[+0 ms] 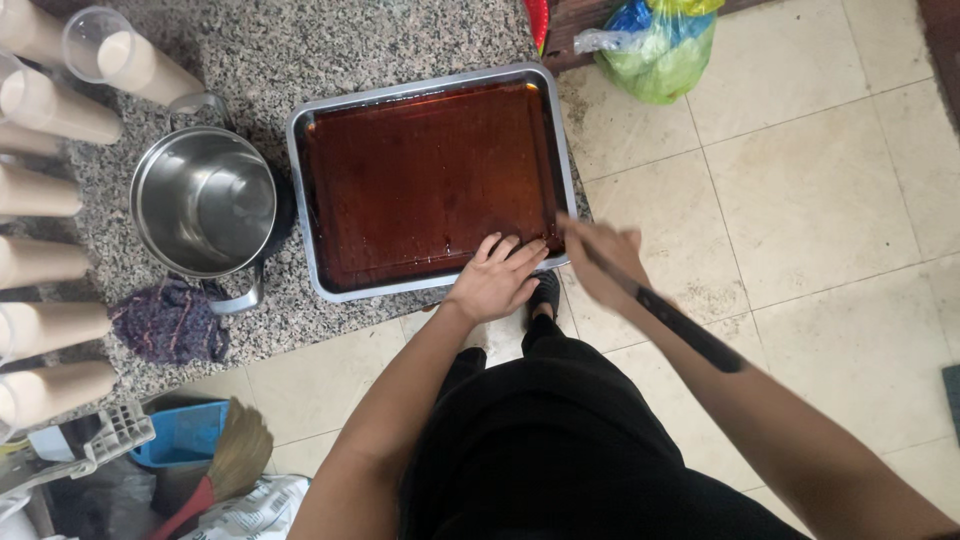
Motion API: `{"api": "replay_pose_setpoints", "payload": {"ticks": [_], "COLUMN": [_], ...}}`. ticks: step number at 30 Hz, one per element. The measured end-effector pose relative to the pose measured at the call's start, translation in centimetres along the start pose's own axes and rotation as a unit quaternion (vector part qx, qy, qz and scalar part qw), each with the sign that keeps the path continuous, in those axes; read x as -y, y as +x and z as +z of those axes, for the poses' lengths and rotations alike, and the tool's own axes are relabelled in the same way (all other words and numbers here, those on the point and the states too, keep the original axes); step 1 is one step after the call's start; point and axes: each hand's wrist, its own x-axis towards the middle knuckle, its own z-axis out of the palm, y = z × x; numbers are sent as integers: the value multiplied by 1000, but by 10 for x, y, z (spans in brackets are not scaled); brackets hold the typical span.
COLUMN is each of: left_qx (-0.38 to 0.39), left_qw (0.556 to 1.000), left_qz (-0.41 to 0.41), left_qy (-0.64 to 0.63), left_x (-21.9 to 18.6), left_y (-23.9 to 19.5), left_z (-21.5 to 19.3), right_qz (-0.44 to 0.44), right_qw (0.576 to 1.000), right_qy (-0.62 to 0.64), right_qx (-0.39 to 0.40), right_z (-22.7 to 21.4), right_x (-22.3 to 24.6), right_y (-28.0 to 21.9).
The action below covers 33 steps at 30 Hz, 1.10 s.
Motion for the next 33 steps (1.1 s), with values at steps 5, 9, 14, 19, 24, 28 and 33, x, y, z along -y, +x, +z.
{"api": "replay_pose_setpoints", "payload": {"ticks": [5, 9, 14, 19, 24, 28, 33], "left_qx": [-8, 10, 11, -14, -28, -30, -27], "left_qw": [1000, 1000, 999, 999, 999, 998, 999], "left_qz": [9, -14, -33, -30, -43, -40, -29], "left_qy": [9, -7, 6, 11, 17, 24, 24], "left_x": [2, 9, 17, 16, 18, 20, 21], "left_y": [-6, -20, -37, -39, -36, -41, -46], "left_z": [3, 1, -1, -2, -2, -1, -3], "right_qz": [-67, -60, -113, -103, -110, -109, -49], "right_qw": [991, 998, 990, 990, 992, 986, 997], "right_qy": [29, 6, 47, 42, 35, 91, 34], "right_qx": [-111, -29, -66, -84, -40, -90, -54], "right_z": [-4, -4, -2, 10, 20, 19, 23], "right_x": [-2, -1, 7, 28, 26, 29, 47], "right_y": [73, 30, -36, -4, -28, -14, 21]}}
